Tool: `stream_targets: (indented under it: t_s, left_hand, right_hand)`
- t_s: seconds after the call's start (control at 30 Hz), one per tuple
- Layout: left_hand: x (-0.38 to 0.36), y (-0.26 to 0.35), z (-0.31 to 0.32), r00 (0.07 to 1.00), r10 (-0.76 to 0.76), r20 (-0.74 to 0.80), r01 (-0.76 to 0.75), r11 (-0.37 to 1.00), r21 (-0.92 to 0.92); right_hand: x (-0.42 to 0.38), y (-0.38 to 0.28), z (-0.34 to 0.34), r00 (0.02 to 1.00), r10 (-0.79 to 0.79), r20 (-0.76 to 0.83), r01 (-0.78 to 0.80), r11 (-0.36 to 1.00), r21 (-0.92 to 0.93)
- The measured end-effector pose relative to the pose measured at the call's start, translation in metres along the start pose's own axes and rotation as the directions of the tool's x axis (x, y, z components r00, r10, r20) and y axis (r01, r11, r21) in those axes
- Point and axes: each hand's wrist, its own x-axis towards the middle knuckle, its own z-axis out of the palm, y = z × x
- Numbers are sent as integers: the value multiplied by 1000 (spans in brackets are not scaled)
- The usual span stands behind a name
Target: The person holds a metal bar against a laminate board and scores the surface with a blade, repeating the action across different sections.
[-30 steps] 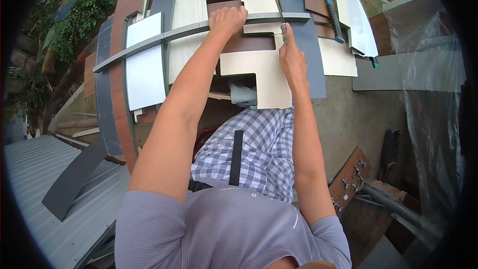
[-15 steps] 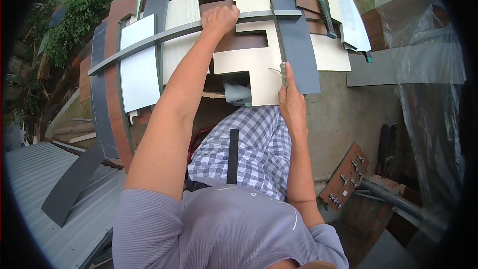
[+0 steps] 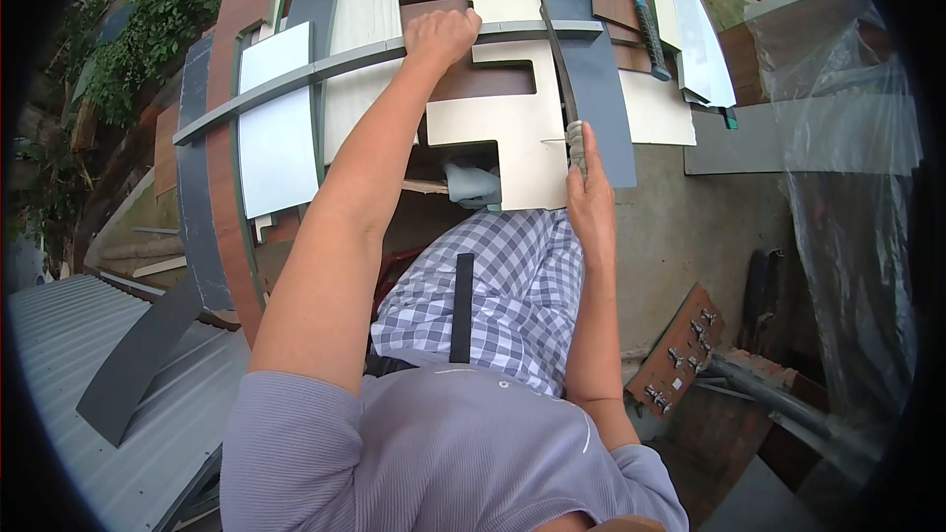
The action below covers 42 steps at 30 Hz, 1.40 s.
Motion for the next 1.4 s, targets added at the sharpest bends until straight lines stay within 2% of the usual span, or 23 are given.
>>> stream_targets:
  t_s: [0.03,0.17,0.3,0.37,0.43,0.53,0.77,0.83,0.97,1.03,1.13,1.27,1.33,1.4]
  left_hand:
    - [-2,2,0,1000,1,3,-1,1000,2]
    - [-7,2,-5,1000,-7,-16,7,1000,-21]
    - [-7,5,-7,1000,-23,-3,22,999,-48]
    - [-8,5,-7,999,-34,5,35,998,-48]
    - [-8,6,-8,1000,-31,1,31,998,-46]
    - [-8,6,-8,999,-49,14,49,999,-9]
    - [-8,6,-8,1000,-22,10,22,998,-54]
    - [-8,4,-6,1000,-25,3,25,998,-56]
    - [-7,5,-5,999,-38,11,39,998,-56]
    - [-6,4,-4,999,-33,16,34,998,-56]
    - [-6,4,-4,999,-36,24,37,998,-53]
    - [-8,5,-7,1000,-28,5,28,997,-66]
    - [-7,3,-5,1000,-26,7,26,998,-58]
    - [-6,4,-4,1000,-13,5,13,999,-50]
  right_hand:
    - [6,-8,-2,994,87,67,-87,996,-4]
    - [54,-27,5,984,122,133,-127,992,29]
    - [110,-38,20,996,21,83,-11,993,-116]
    - [120,-41,25,997,0,82,14,986,-168]
    - [122,-40,30,996,-88,8,88,971,-222]
    - [108,-39,26,999,-9,50,19,981,-191]
    - [41,-19,4,997,17,71,-2,978,-208]
    - [21,-14,-2,991,85,106,-61,976,-208]
    - [-11,-3,-5,999,-10,47,17,987,-160]
    - [-20,-8,-10,981,147,127,-130,982,-135]
    - [-27,-10,-11,980,156,126,-142,983,-114]
    - [-25,-1,-5,983,155,96,-148,986,-77]
    - [-20,10,-1,997,-49,-54,49,999,-3]
    - [-8,16,2,995,-78,-60,77,997,-21]
